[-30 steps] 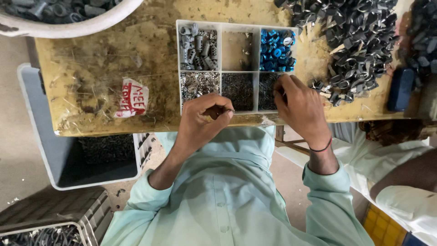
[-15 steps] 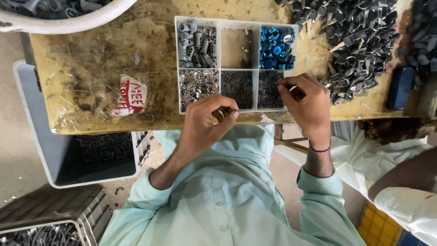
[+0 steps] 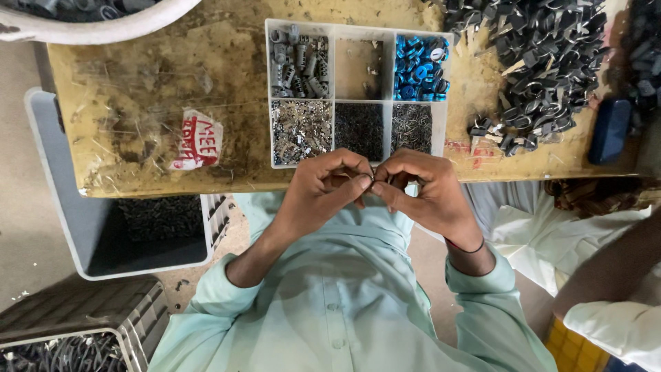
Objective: The person repeatedly assembles small keychains by hand. They pick a metal ring, a small metal piece, and a blue plastic cap from a compartmentalized tray, then thread the ring through the cap and piece to form a finished unit, which is placed on the table. The process is repeated multiple times.
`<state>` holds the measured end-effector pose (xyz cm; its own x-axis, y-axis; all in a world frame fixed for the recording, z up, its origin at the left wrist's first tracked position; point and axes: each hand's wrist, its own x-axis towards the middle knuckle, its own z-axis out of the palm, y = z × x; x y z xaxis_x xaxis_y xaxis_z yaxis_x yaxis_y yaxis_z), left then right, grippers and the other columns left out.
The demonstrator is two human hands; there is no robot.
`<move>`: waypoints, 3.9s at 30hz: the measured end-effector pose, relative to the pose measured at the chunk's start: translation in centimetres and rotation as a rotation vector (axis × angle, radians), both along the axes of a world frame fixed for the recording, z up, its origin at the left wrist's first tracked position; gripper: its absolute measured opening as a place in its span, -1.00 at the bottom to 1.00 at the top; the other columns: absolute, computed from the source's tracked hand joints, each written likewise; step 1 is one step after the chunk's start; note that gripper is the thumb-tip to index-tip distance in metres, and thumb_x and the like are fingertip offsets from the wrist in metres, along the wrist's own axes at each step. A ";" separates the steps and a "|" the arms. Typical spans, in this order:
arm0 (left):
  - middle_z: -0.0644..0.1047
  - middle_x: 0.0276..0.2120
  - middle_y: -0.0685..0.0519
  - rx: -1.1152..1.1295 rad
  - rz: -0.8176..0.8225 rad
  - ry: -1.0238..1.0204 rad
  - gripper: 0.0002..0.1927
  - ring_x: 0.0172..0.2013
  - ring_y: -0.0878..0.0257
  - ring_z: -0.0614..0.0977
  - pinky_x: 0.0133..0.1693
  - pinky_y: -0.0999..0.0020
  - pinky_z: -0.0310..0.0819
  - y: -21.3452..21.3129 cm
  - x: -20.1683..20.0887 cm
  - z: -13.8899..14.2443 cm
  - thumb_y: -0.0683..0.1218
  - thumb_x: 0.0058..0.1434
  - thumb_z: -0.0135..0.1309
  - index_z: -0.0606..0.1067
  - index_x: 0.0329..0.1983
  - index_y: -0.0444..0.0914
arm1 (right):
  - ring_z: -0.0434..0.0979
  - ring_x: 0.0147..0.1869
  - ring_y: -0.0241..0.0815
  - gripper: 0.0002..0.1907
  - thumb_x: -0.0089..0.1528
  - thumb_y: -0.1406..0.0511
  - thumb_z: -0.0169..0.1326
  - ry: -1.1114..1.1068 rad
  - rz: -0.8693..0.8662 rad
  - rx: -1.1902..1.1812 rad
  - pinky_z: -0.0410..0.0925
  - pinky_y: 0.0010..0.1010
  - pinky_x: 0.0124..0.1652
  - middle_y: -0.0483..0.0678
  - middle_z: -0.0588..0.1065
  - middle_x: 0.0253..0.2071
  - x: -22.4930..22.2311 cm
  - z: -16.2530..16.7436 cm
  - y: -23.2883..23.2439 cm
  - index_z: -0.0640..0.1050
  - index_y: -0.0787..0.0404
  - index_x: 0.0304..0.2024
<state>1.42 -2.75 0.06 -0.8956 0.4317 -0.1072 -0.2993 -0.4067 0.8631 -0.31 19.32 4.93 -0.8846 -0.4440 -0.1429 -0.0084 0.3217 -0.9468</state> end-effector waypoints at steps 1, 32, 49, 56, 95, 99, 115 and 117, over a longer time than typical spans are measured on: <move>0.56 -0.19 0.04 -0.022 0.003 0.016 -0.90 -0.24 0.39 0.64 -0.23 0.47 0.65 -0.1 0.1 0.1 -0.27 0.43 0.07 0.49 -0.04 -0.41 | 0.59 -0.39 -0.38 -0.90 0.24 0.48 0.25 -0.009 -0.007 -0.010 0.39 -0.58 -0.41 -0.08 0.54 -0.26 0.0 0.1 0.0 0.57 0.34 -0.22; 0.61 -0.24 0.09 0.050 -0.039 -0.014 -0.91 -0.33 0.45 0.63 -0.37 0.54 0.61 -1.5 -0.6 0.1 -0.30 0.36 0.14 0.55 -0.10 -0.34 | 0.68 -0.10 -0.07 -0.62 0.19 0.56 0.28 0.683 0.002 0.054 0.52 -0.42 -0.13 0.05 0.57 -0.10 1.2 -2.6 -1.7 0.53 0.27 0.03; 0.53 -0.33 0.13 0.074 0.105 -0.084 -0.95 -0.42 0.49 0.50 -0.42 0.56 0.46 -2.7 -0.6 -1.9 -0.30 0.33 0.14 0.53 -0.17 -0.37 | 0.59 -0.33 -0.09 -0.83 0.17 0.26 0.35 0.820 0.086 0.569 0.40 -0.33 -0.36 0.09 0.49 -0.21 -12.5 -2.8 -9.4 0.62 0.16 -0.29; 0.54 -0.30 0.11 0.069 0.151 -0.047 -0.94 -0.32 0.44 0.57 -0.32 0.52 0.54 -3.6 -0.5 -1.0 -0.27 0.38 0.10 0.50 -0.11 -0.35 | 0.57 -0.15 -0.21 -0.79 0.38 0.52 0.18 0.424 -0.018 0.350 0.44 -0.43 -0.15 -0.01 0.52 -0.09 -7.2 0.9 -5.9 0.50 0.30 0.04; 0.51 -0.54 0.11 -0.029 0.147 -0.164 -0.92 -0.60 0.50 0.44 -0.61 0.57 0.32 -1.2 -0.4 1.2 -0.26 0.29 0.18 0.50 -0.31 -0.34 | 0.60 0.10 -0.07 -0.46 0.14 0.71 0.10 0.613 -0.008 0.180 0.51 -0.34 0.01 0.05 0.48 0.10 -0.1 -0.2 -2.9 0.60 0.17 0.07; 0.51 -0.53 0.12 -0.043 0.165 -0.137 -0.92 -0.58 0.50 0.45 -0.59 0.58 0.33 -1.2 0.0 1.2 -0.25 0.33 0.15 0.51 -0.29 -0.34 | 0.59 0.13 -0.05 -0.46 0.15 0.69 0.13 0.679 0.001 0.209 0.52 -0.33 0.03 0.02 0.47 0.09 0.1 0.0 -2.8 0.61 0.15 0.09; 0.69 -0.14 -0.06 -0.294 0.414 0.267 -0.84 -0.14 0.21 0.75 -0.15 0.42 0.73 1.1 0.7 0.4 -0.32 0.33 0.20 0.57 -0.04 -0.36 | 0.69 -0.17 -0.21 -0.52 0.12 0.47 0.28 0.229 -0.015 0.252 0.53 -0.45 -0.19 -0.02 0.57 -0.12 -1.0 1.4 -2.2 0.59 0.20 0.12; 0.68 -0.11 -0.08 -0.346 0.398 0.406 -0.85 -0.11 0.19 0.76 -0.08 0.39 0.77 0.7 0.4 -0.2 -0.31 0.32 0.21 0.59 -0.06 -0.36 | 0.67 -0.24 -0.23 -0.69 0.23 0.47 0.30 0.327 -0.076 0.395 0.49 -0.43 -0.23 -0.06 0.60 -0.21 -3.6 0.9 0.6 0.64 0.17 0.03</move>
